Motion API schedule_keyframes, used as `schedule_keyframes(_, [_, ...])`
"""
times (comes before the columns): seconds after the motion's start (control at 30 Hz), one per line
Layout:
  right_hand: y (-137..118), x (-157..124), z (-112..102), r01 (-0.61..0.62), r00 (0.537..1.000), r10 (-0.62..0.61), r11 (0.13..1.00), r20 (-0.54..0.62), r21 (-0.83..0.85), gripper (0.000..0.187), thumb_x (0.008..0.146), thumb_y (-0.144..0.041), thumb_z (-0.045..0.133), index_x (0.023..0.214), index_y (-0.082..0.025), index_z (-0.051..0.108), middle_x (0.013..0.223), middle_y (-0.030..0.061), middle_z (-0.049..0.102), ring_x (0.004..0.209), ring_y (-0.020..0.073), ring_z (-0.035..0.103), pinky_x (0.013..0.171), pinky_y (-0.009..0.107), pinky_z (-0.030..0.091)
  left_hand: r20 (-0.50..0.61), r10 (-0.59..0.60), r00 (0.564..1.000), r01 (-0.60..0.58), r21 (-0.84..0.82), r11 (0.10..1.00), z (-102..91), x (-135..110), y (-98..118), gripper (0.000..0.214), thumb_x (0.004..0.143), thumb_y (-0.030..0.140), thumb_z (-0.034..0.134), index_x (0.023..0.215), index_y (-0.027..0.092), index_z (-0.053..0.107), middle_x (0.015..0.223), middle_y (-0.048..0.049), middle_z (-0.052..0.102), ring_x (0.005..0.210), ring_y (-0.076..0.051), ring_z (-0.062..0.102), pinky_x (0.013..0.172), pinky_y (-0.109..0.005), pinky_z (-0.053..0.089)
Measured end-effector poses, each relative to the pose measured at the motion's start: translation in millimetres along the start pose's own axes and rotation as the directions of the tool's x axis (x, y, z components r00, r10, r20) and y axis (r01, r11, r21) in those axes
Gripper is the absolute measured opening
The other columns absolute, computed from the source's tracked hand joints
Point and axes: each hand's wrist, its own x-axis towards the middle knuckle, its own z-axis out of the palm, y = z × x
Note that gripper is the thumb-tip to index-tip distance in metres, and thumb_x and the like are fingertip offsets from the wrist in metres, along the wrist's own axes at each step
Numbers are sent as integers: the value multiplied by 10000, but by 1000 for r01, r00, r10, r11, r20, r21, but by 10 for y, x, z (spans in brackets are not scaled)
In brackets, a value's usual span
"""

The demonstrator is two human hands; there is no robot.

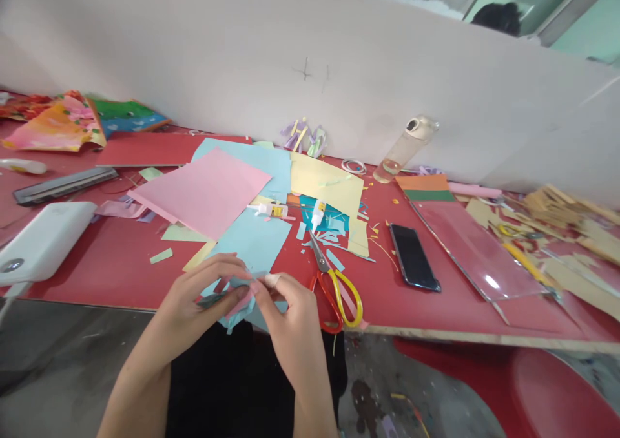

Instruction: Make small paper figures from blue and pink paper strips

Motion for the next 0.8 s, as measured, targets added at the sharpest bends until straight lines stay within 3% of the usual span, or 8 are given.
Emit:
schedule_keyframes(0.13, [-6,-9,-18,-55,998,56,998,22,-23,246,939,-412,665,895,-191,764,852,34,755,802,194,721,730,249,551,17,-17,1000,18,-22,1000,-10,0,-21,147,976,144,623,1032,269,677,964,5,662,835,-112,610,668,-187,482])
schedule_keyframes(0.4, [-20,25,-53,-144,982,154,985,107,-93,280,939,-442,648,879,-190,755,820,23,740,763,178,673,678,230,519,44,-81,996,85,-81,993,-74,-32,-183,240,987,132,585,1037,294,755,1021,1,747,991,-151,699,835,-220,548])
schedule_keyframes(0.57, [5,5,-46,-103,984,121,986,131,-131,245,957,-403,629,891,-194,738,839,12,730,761,164,688,689,212,525,60,-22,998,23,-22,999,-78,-48,-207,299,976,70,565,1043,285,762,1021,0,755,962,-141,703,825,-219,543])
schedule_keyframes(0.7, [15,-8,-36,-144,975,161,983,153,-116,221,944,-390,639,924,-196,743,844,10,728,728,156,679,655,207,540,57,49,997,-51,22,998,-81,-56,-211,262,993,90,563,1046,267,749,1001,-11,753,962,-151,693,823,-239,541])
schedule_keyframes(0.8, [29,0,-34,-194,960,201,979,193,-56,213,927,-384,659,933,-192,750,829,9,718,713,154,667,655,216,550,65,93,994,-97,60,993,-79,-58,-212,248,1007,110,558,1048,277,737,976,9,762,961,-150,688,949,-288,532])
